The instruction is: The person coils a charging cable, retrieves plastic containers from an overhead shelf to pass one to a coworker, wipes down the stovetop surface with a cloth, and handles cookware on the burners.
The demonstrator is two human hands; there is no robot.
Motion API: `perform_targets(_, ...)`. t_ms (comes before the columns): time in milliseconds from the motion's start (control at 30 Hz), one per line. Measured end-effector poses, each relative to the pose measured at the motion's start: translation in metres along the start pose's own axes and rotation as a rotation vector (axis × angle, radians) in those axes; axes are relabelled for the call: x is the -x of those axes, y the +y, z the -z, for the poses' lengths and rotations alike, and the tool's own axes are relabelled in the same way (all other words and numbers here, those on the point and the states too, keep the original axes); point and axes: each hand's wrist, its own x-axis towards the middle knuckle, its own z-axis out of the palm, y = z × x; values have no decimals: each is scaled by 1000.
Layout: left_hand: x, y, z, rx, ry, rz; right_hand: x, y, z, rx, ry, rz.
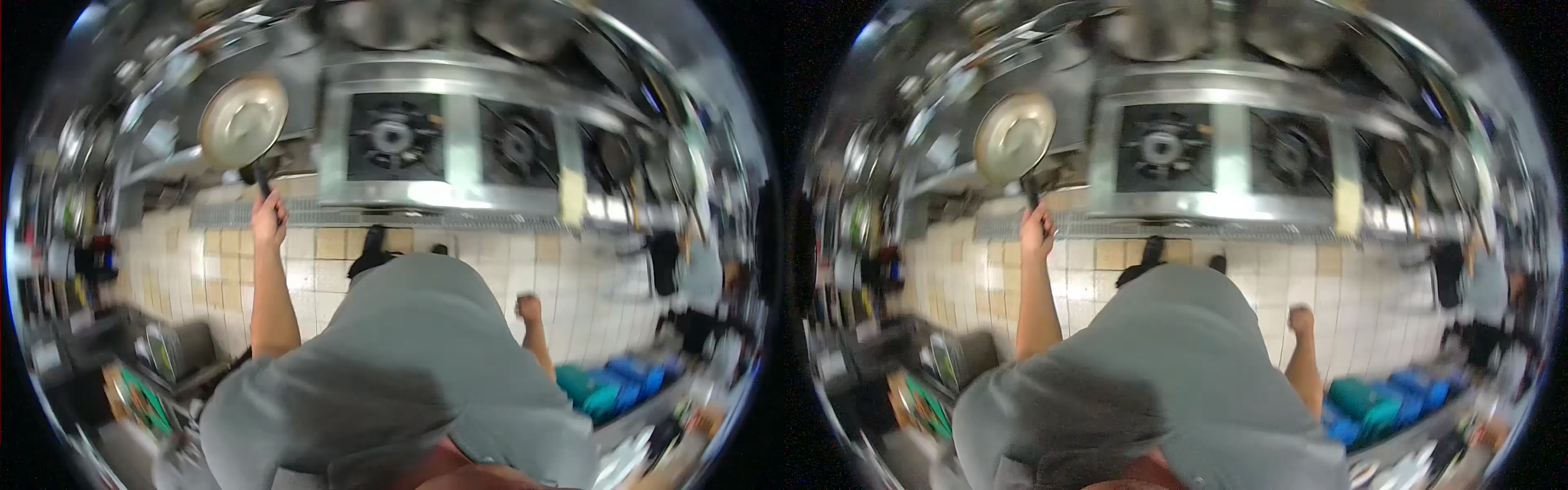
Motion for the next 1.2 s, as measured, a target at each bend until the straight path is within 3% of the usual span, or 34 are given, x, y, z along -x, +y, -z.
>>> perform_targets(33, 14, -25, -14, 25, -52, 39, -1, 16, -3, -9, -2, 32)
perform_targets(67, 33, -42, -38, 39, -106, 96, -11, 10, 16, -477, -77, -430)
perform_targets(100, 48, -53, -61, 58, -147, 140, -24, 16, 16, -626, -7, -689)
perform_targets(167, 65, -88, -87, 28, -208, 216, -53, -2, 96, -712, 50, -747)
perform_targets(367, 74, -156, -130, -183, -323, 262, -145, 36, 160, -1011, 347, -668)
perform_targets(467, 69, -168, -136, -275, -343, 258, -199, 74, 183, -739, 378, -572)
perform_targets(533, 69, -170, -141, -299, -336, 260, -233, 93, 199, -472, 587, -403)
perform_targets(633, 69, -164, -146, -319, -344, 273, -275, 130, 206, -375, 465, -464)
perform_targets(733, 68, -149, -148, -336, -362, 377, -295, 197, 156, -91, 315, -305)
perform_targets(900, 65, -132, -140, -412, -376, 414, -281, 124, 174, -62, 44, -535)
perform_targets(1000, 60, -129, -129, -346, -325, 457, -266, 89, 142, 51, 235, -501)
perform_targets(1100, 60, -123, -98, -249, -280, 490, -265, 4, 173, -27, 167, -527)
perform_targets(1167, 45, -124, -43, -303, -295, 507, -270, -39, 157, -68, 199, -513)
perform_targets(1200, 41, -125, -13, -365, -197, 478, -273, -58, 144, -53, 233, -447)
